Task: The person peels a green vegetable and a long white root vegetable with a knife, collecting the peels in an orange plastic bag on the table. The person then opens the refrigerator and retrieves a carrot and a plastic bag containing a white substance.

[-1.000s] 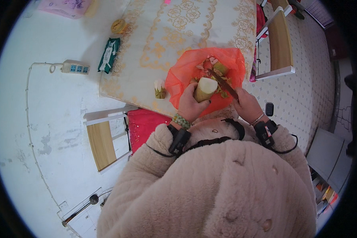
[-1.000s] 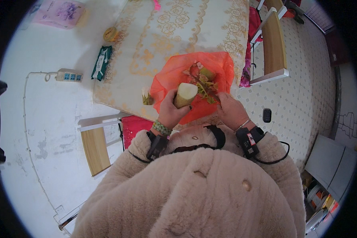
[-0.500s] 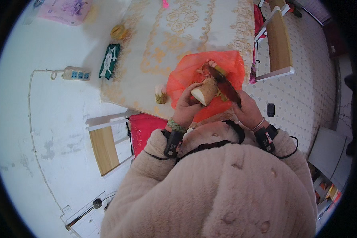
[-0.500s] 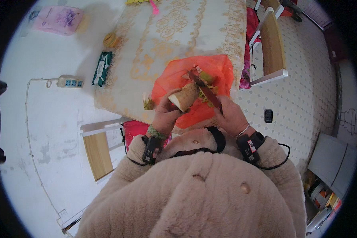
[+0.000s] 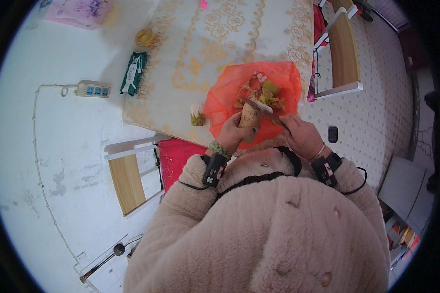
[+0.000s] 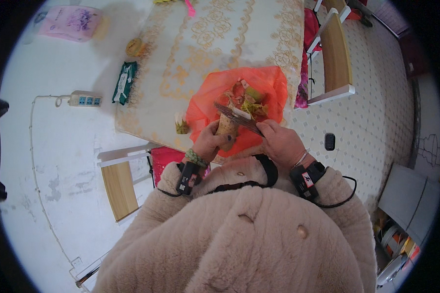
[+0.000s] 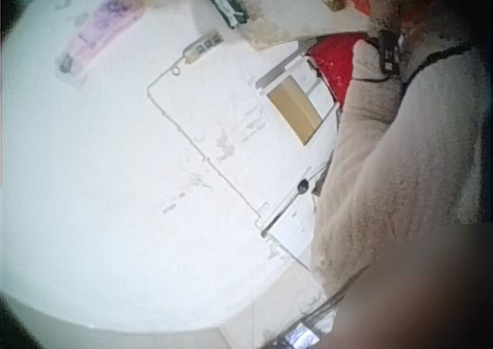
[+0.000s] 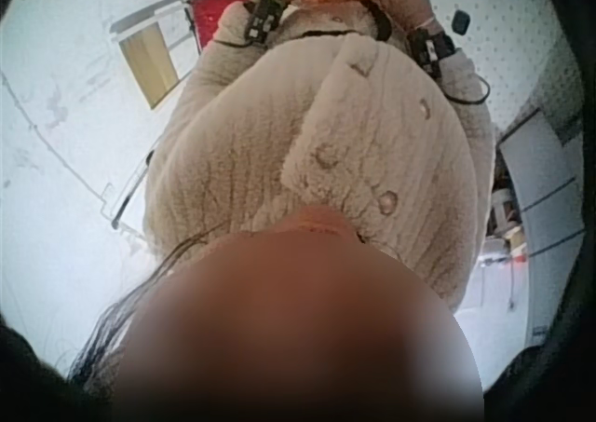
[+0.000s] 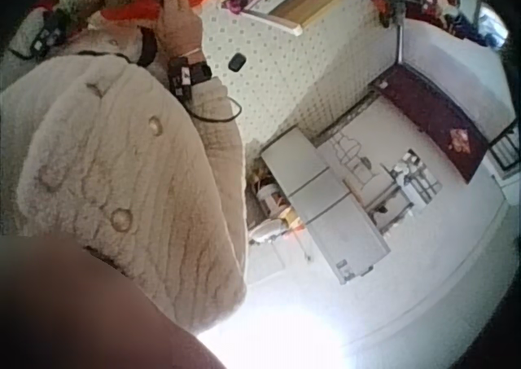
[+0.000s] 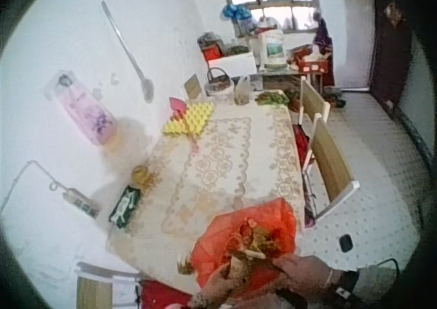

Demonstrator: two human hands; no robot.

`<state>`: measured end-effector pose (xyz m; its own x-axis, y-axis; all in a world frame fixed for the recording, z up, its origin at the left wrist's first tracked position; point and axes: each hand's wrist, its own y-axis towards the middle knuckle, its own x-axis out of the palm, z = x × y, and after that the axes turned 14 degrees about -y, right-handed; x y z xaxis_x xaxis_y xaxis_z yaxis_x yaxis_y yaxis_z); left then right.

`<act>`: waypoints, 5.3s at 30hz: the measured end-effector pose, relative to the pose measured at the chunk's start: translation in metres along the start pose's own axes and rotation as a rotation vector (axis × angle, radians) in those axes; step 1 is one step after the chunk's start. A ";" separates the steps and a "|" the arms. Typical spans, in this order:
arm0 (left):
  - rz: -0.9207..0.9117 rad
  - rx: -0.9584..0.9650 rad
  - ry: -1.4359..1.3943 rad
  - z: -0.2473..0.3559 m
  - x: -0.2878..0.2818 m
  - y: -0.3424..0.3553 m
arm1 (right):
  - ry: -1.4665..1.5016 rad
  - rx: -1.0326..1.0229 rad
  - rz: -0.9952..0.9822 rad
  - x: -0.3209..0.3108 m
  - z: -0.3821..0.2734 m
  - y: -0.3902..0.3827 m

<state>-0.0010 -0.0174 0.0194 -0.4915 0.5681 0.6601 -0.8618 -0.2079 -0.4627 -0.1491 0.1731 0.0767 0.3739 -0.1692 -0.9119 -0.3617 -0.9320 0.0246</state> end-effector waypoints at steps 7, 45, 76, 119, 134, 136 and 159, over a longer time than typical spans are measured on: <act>0.071 -0.017 -0.029 0.002 -0.007 -0.002 | -0.094 -0.098 0.003 -0.001 0.002 -0.001; -0.033 0.107 -0.244 0.005 -0.016 -0.007 | 0.144 0.285 -0.069 0.034 0.031 0.007; 0.000 -0.052 -0.444 -0.008 -0.017 0.003 | 0.017 0.138 -0.008 0.001 0.009 -0.016; 0.066 0.052 0.060 -0.011 0.000 -0.022 | -0.489 -0.246 -0.008 0.021 -0.008 -0.001; -0.216 -0.115 -0.520 -0.017 -0.018 -0.008 | -0.445 -0.392 0.127 0.017 -0.012 0.000; -0.229 -0.117 -0.570 -0.019 -0.017 -0.007 | -0.496 -0.422 0.147 0.017 -0.012 0.002; -0.143 -0.062 -0.455 -0.016 -0.006 -0.006 | -0.217 -0.182 0.030 0.017 -0.004 0.008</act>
<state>0.0092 -0.0070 0.0089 -0.3851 0.1785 0.9054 -0.9226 -0.0976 -0.3732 -0.1426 0.1613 0.0628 0.1661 -0.1435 -0.9756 -0.2037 -0.9730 0.1085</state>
